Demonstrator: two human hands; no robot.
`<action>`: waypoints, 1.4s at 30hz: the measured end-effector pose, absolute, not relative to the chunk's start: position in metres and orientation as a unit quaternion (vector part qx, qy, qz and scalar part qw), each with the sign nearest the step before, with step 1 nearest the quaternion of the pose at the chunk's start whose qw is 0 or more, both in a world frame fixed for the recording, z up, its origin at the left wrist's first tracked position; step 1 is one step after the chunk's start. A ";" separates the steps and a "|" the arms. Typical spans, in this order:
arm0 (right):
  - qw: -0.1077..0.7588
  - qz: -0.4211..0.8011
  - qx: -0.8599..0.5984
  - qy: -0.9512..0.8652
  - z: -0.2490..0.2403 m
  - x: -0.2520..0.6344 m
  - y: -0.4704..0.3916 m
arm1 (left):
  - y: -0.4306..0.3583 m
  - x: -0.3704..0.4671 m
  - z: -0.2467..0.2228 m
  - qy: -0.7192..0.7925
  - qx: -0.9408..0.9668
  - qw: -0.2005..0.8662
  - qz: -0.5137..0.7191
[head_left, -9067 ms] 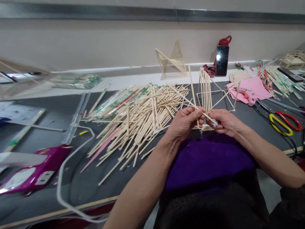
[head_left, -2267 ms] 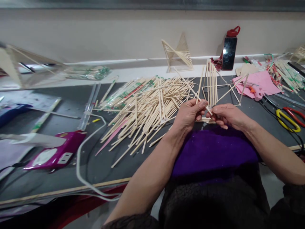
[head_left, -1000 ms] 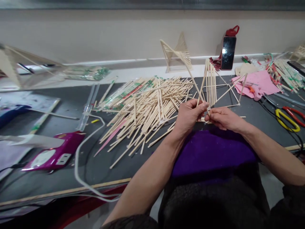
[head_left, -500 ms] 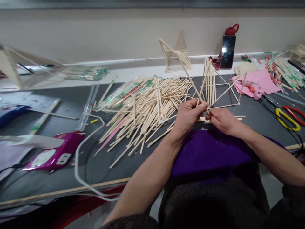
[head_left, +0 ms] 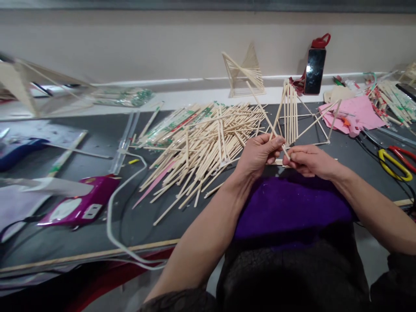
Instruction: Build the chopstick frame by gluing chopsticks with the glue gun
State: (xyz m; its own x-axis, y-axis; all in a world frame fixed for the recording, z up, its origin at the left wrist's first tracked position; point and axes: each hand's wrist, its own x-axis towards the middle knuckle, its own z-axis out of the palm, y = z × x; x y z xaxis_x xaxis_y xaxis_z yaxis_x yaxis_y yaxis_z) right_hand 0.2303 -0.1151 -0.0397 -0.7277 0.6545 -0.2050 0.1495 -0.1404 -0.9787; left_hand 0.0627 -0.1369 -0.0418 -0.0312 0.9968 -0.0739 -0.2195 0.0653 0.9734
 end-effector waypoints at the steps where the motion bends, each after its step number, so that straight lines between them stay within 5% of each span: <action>1: 0.187 0.706 -0.314 -0.607 -0.039 0.231 -0.115 | -0.136 0.062 -0.041 0.470 0.407 0.567 0.541; 17: 0.181 0.634 -0.359 -0.661 -0.034 0.225 -0.115 | -0.143 0.064 -0.043 0.480 0.540 0.453 0.522; 24: 0.208 0.695 -0.323 -0.608 -0.038 0.227 -0.113 | -0.147 0.066 -0.037 0.461 0.530 0.442 0.559; 34: 0.234 0.790 -0.204 -0.530 -0.040 0.229 -0.117 | -0.145 0.062 -0.033 0.396 0.434 0.566 0.578; 42: 0.248 0.763 -0.338 -0.491 -0.035 0.228 -0.114 | -0.141 0.061 -0.038 0.336 0.378 0.659 0.556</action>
